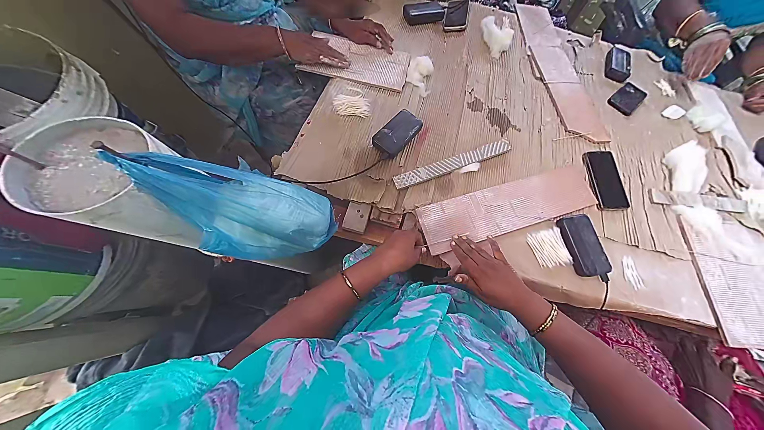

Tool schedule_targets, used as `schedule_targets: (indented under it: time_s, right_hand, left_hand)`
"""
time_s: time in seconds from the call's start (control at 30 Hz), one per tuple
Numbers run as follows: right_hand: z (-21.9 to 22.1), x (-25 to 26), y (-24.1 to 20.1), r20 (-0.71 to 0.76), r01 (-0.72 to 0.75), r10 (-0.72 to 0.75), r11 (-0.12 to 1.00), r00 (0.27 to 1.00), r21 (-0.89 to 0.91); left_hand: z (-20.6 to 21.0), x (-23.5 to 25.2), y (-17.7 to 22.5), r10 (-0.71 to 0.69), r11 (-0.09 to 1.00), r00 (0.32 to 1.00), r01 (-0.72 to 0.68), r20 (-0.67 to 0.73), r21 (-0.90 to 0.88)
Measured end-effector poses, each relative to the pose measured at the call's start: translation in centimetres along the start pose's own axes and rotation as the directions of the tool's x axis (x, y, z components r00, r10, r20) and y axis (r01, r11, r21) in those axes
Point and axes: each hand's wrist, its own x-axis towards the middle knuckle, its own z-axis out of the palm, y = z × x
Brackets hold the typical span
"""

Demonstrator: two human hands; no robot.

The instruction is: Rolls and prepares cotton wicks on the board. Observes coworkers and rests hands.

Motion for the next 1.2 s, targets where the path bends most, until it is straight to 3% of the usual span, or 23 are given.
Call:
schedule_targets:
  time_s: [0.17, 0.27, 0.47, 0.8, 0.87, 0.97, 1.07, 1.2]
  right_hand:
    - [-0.6, 2.5, 1.9, -0.193, -0.157, 0.149, 0.987, 0.97, -0.027]
    - [-0.7, 5.8, 2.0, -0.233, -0.154, 0.149, 0.988, 0.961, -0.003]
    - [0.6, 8.6, 1.3, -0.127, -0.054, 0.05, 0.998, 0.991, -0.022]
    - [0.2, 1.0, -1.3, 0.125, -0.068, 0.066, 0.998, 0.99, 0.008]
    - [-0.1, 0.3, -1.3, 0.11, -0.059, 0.057, 0.998, 0.992, 0.015]
    - [0.1, -0.6, -1.1, -0.113, -0.032, 0.038, 0.998, 0.993, 0.055]
    - [0.5, -1.2, -1.4, -0.438, -0.049, 0.097, 0.992, 0.894, 0.12]
    - [0.7, -1.1, -1.8, -0.611, -0.098, 0.13, 0.992, 0.781, 0.085]
  left_hand:
    - [-0.5, 0.0, -0.3, -0.025, 0.996, 0.992, 0.014, -0.121, -0.085]
    - [-0.9, 0.2, -0.3, -0.036, 0.998, 0.982, 0.027, -0.184, -0.048]
    - [-0.9, 0.8, -0.3, -0.04, 0.998, 0.976, 0.048, -0.213, 0.032]
    - [0.9, -0.3, 0.4, 0.002, 1.0, 0.997, 0.0, -0.078, 0.025]
    - [1.2, -0.4, 0.7, 0.011, 0.999, 0.997, -0.007, -0.077, 0.046]
    - [1.6, -0.8, 0.6, 0.052, 0.997, 0.993, -0.046, -0.104, 0.064]
    - [1.6, -1.7, 0.8, 0.088, 0.995, 0.986, -0.082, -0.14, 0.052]
    - [1.8, -3.0, 1.3, 0.142, 0.99, 0.972, -0.137, -0.189, 0.04]
